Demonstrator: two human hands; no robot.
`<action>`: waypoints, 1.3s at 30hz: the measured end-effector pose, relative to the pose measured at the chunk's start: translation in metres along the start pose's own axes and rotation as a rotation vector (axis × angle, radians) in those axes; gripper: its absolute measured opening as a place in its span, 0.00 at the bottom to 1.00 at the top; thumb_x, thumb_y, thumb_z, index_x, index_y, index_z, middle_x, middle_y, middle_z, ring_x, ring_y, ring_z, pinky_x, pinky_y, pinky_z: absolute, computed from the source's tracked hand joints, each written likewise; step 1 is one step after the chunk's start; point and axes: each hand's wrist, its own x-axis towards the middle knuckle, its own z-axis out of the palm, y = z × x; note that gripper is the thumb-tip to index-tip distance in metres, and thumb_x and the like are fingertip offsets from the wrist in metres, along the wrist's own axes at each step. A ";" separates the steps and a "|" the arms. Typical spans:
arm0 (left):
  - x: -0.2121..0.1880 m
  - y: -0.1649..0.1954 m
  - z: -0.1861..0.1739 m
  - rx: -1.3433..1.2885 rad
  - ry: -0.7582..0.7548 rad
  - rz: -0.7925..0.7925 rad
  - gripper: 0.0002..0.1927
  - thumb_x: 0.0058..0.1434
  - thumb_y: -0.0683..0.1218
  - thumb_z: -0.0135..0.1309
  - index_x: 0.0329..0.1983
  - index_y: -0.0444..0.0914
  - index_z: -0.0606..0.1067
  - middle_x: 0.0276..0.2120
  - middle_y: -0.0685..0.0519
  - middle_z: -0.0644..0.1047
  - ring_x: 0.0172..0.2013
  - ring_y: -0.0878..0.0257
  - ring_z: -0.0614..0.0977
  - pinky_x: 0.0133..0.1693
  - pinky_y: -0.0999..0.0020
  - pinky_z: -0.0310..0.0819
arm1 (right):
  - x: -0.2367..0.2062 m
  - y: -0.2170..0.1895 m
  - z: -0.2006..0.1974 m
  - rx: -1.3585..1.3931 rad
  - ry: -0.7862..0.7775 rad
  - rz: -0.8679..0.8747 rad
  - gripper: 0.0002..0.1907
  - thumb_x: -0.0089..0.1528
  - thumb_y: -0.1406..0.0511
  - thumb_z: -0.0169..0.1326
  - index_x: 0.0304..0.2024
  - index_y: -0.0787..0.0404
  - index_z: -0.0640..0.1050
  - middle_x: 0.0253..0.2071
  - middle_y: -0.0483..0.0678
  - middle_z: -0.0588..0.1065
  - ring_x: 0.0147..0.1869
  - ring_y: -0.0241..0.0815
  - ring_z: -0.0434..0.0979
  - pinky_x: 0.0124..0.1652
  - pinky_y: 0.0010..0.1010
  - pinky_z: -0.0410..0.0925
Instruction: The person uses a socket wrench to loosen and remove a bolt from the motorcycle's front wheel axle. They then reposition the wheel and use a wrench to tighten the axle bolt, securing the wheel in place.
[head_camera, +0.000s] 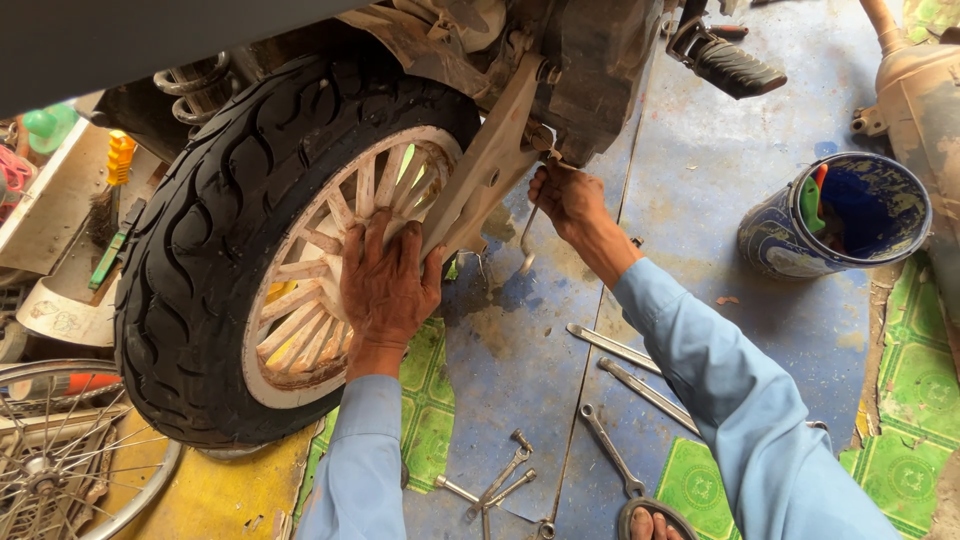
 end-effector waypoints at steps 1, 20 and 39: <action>0.000 0.000 0.000 0.005 -0.008 -0.004 0.22 0.73 0.58 0.46 0.53 0.36 0.76 0.41 0.49 0.84 0.65 0.56 0.66 0.67 0.57 0.51 | 0.002 -0.002 0.000 0.043 0.002 0.022 0.08 0.71 0.70 0.46 0.42 0.68 0.76 0.30 0.50 0.76 0.32 0.41 0.78 0.37 0.33 0.77; 0.001 0.003 -0.004 0.026 -0.005 -0.013 0.21 0.72 0.58 0.46 0.52 0.37 0.76 0.41 0.51 0.85 0.65 0.57 0.67 0.66 0.57 0.52 | -0.010 0.022 -0.013 -0.295 0.054 -0.317 0.14 0.67 0.61 0.55 0.46 0.65 0.79 0.33 0.51 0.79 0.34 0.43 0.83 0.34 0.38 0.82; 0.000 0.000 -0.003 -0.016 0.029 0.005 0.20 0.72 0.56 0.48 0.53 0.36 0.76 0.43 0.50 0.84 0.66 0.55 0.67 0.67 0.56 0.52 | 0.000 0.031 -0.017 -0.563 -0.074 -0.717 0.20 0.71 0.57 0.53 0.55 0.68 0.76 0.42 0.52 0.80 0.46 0.42 0.85 0.48 0.35 0.80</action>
